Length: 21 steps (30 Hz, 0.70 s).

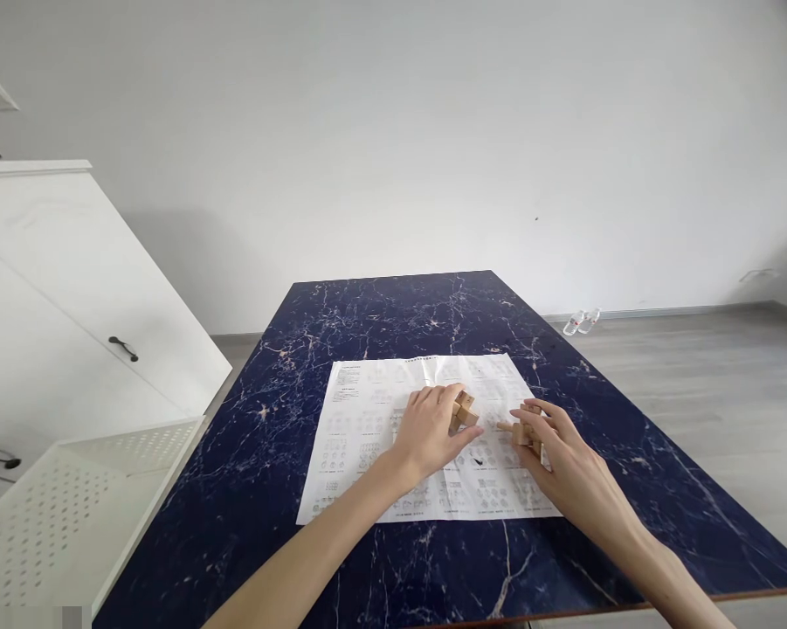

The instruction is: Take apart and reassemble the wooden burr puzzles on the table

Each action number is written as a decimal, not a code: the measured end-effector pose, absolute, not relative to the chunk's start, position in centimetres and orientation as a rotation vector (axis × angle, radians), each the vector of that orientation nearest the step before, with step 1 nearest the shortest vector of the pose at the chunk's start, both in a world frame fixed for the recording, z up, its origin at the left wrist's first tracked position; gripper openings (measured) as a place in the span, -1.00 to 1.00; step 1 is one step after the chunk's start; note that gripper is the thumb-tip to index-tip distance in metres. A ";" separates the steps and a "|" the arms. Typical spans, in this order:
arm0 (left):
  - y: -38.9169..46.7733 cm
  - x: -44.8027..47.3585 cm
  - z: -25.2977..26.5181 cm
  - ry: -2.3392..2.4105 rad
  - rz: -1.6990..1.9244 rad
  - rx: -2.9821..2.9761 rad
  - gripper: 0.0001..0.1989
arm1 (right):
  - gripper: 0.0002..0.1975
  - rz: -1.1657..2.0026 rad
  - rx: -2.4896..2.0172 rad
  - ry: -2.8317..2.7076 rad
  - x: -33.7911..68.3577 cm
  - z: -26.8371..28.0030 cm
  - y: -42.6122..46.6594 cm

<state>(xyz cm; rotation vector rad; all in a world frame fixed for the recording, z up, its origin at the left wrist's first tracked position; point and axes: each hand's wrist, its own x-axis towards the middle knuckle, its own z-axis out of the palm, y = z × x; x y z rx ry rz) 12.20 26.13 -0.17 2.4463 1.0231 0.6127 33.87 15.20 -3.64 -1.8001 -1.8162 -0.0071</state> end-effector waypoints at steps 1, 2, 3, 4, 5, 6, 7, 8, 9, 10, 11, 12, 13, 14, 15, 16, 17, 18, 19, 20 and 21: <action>26.1 12.3 -0.3 1.020 0.623 2.435 -0.46 | -0.68 0.010 -1.783 -1.813 33.9 -3.6 15.2; 26.0 12.3 -0.3 1.015 0.633 2.415 -0.48 | -0.70 0.032 -1.761 -1.808 33.8 -3.6 15.2; 25.8 12.2 -0.3 1.014 0.647 2.385 -0.48 | -0.71 0.061 -1.737 -1.806 33.7 -3.4 15.2; 25.7 11.9 -0.1 1.019 0.661 2.350 -0.46 | -0.71 0.095 -1.710 -1.807 33.4 -3.1 15.3; 25.5 11.6 0.1 1.031 0.678 2.311 -0.43 | -0.72 0.135 -1.680 -1.810 33.1 -2.7 15.4; 25.3 11.1 0.3 1.051 0.700 2.272 -0.40 | -0.71 0.178 -1.650 -1.815 32.5 -2.3 15.5; 25.1 10.4 0.6 1.080 0.725 2.238 -0.38 | -0.72 0.224 -1.619 -1.815 31.9 -1.8 15.8; 25.0 9.5 0.9 1.109 0.752 2.207 -0.37 | -0.72 0.276 -1.592 -1.814 31.0 -1.3 16.1; 25.0 8.5 1.2 1.146 0.779 2.173 -0.37 | -0.73 0.327 -1.561 -1.809 29.9 -0.9 16.6; 25.2 7.3 1.4 1.199 0.814 2.138 -0.38 | -0.75 0.389 -1.521 -1.797 28.7 -0.4 17.3; 25.6 5.9 1.6 1.248 0.851 2.110 -0.40 | -0.78 0.465 -1.482 -1.784 27.3 -0.1 18.2; 26.1 4.3 1.7 1.316 0.903 2.073 -0.44 | -0.82 0.546 -1.437 -1.776 25.7 0.2 19.2; 26.7 2.6 1.7 1.369 0.937 2.056 -0.47 | -0.84 0.591 -1.385 -1.790 24.0 0.5 20.3; 27.4 0.9 1.6 1.416 0.978 2.039 -0.48 | -0.85 0.616 -1.341 -1.829 22.3 0.6 21.6; 28.2 -0.9 1.4 1.451 1.025 2.018 -0.47 | -0.86 0.607 -1.322 -1.872 20.6 0.7 22.9; 28.9 -2.6 1.2 1.481 1.078 1.991 -0.46 | -0.87 0.598 -1.320 -1.919 18.8 0.8 24.2; 29.5 -4.2 1.0 1.518 1.125 1.966 -0.45 | -0.89 0.585 -1.326 -1.969 17.2 0.8 25.4; 30.1 -5.6 0.8 1.557 1.150 1.957 -0.42 | -0.89 0.586 -1.322 -1.991 15.8 0.8 26.5; 30.4 -6.8 0.7 1.583 1.161 1.961 -0.41 | -0.88 0.586 -1.319 -2.003 14.5 0.8 27.4; 30.6 -7.8 0.6 1.596 1.168 1.956 -0.41 | -0.86 0.585 -1.319 -2.010 13.4 0.8 28.2; 30.6 -8.4 0.5 1.609 1.179 1.949 -0.41 | -0.86 0.582 -1.321 -2.012 12.6 0.8 28.8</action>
